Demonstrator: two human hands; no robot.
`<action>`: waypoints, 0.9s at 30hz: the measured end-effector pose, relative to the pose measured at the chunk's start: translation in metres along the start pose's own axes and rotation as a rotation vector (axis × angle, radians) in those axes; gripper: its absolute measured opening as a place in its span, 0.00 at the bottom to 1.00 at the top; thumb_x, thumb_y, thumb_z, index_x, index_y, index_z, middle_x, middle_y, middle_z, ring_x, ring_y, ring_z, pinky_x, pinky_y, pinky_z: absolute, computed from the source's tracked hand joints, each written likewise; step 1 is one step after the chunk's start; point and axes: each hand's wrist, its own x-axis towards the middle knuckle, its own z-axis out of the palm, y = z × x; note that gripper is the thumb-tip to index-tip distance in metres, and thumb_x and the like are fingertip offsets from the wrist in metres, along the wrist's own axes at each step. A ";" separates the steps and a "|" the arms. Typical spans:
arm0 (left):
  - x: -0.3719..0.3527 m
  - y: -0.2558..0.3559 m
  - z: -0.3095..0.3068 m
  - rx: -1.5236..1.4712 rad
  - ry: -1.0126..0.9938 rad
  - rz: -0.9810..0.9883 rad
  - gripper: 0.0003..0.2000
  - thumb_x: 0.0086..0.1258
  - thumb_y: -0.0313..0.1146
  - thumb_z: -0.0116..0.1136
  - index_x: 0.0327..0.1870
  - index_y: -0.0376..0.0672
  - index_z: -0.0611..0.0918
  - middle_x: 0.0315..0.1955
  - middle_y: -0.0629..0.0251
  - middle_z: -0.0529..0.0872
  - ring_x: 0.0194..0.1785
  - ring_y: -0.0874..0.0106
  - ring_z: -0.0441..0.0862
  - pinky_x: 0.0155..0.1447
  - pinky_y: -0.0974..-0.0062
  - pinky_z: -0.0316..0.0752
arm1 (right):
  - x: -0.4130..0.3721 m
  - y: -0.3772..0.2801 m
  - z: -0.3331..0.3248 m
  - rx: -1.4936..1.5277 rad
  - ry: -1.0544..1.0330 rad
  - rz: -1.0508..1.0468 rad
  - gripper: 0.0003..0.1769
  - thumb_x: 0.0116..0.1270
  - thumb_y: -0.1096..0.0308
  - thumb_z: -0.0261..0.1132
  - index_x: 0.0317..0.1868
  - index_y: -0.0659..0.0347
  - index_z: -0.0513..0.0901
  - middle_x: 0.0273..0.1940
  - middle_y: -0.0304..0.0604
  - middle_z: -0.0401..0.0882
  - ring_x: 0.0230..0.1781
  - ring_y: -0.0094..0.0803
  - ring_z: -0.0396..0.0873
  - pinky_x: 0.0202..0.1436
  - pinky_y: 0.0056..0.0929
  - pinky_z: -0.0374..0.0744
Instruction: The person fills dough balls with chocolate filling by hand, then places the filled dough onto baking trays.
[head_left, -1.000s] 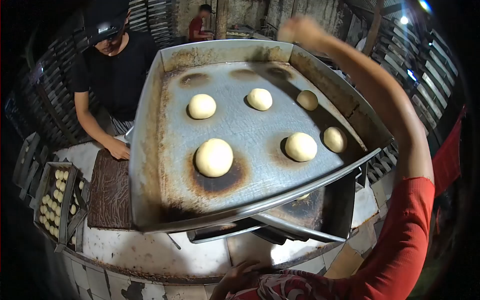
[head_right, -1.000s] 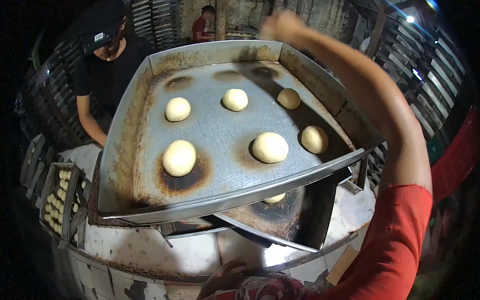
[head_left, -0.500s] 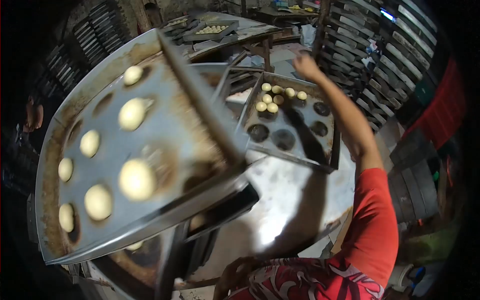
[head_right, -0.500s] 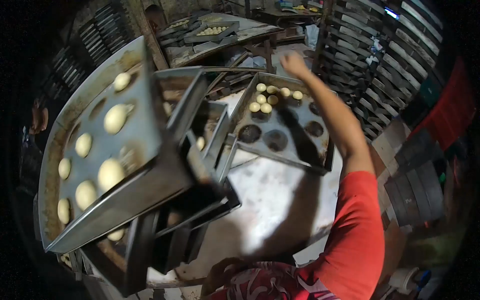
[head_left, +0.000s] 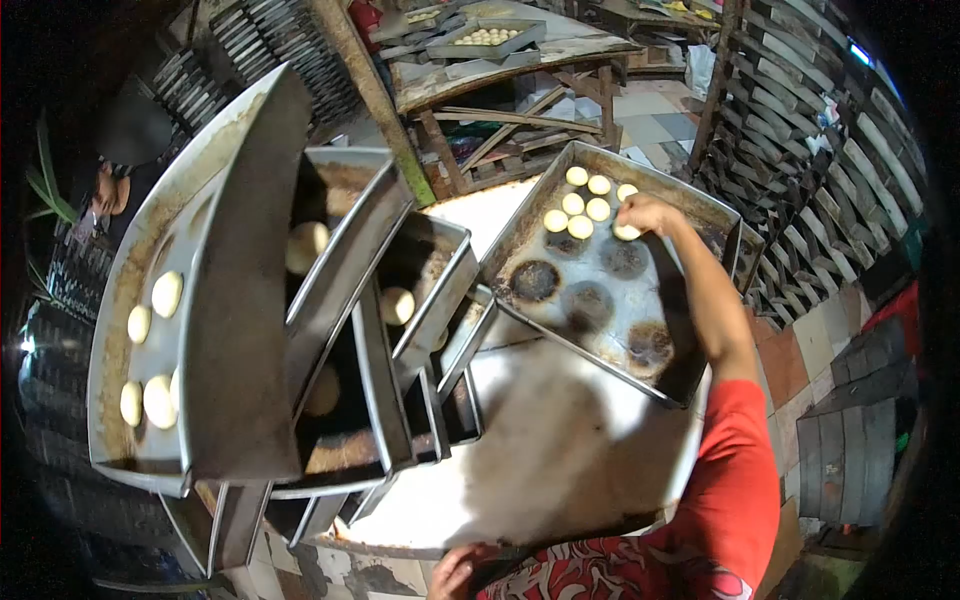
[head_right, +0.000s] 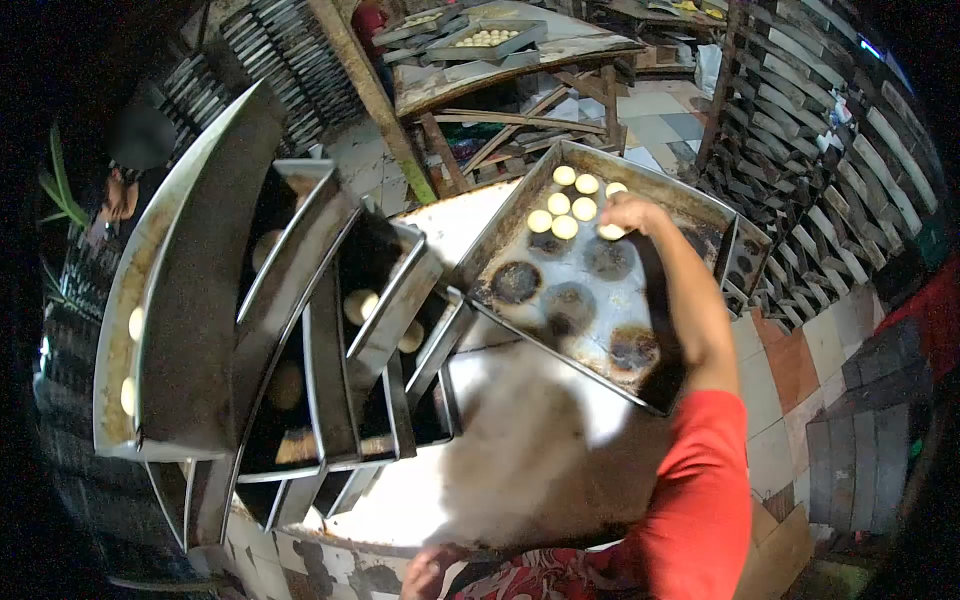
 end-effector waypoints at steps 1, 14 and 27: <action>-0.002 -0.007 -0.004 -0.042 -0.048 0.060 0.27 0.70 0.44 0.52 0.65 0.39 0.65 0.62 0.51 0.68 0.65 0.55 0.66 0.70 0.56 0.57 | -0.029 -0.025 0.015 0.057 -0.185 -0.164 0.18 0.49 0.68 0.65 0.42 0.62 0.76 0.33 0.36 0.75 0.32 0.26 0.72 0.33 0.25 0.73; -0.095 -0.001 -0.074 -0.566 0.604 0.322 0.14 0.73 0.32 0.43 0.52 0.32 0.71 0.46 0.48 0.79 0.50 0.57 0.78 0.62 0.63 0.71 | -0.499 -0.171 0.471 -0.137 -0.890 -1.069 0.05 0.59 0.74 0.60 0.35 0.64 0.78 0.34 0.46 0.79 0.41 0.41 0.77 0.51 0.35 0.71; -0.214 0.044 -0.216 -0.796 0.318 0.728 0.24 0.63 0.29 0.51 0.61 0.33 0.66 0.61 0.51 0.68 0.65 0.59 0.65 0.71 0.62 0.56 | -0.352 -0.306 0.782 0.458 -0.064 -0.603 0.13 0.66 0.66 0.59 0.44 0.69 0.73 0.35 0.50 0.78 0.36 0.32 0.75 0.44 0.28 0.73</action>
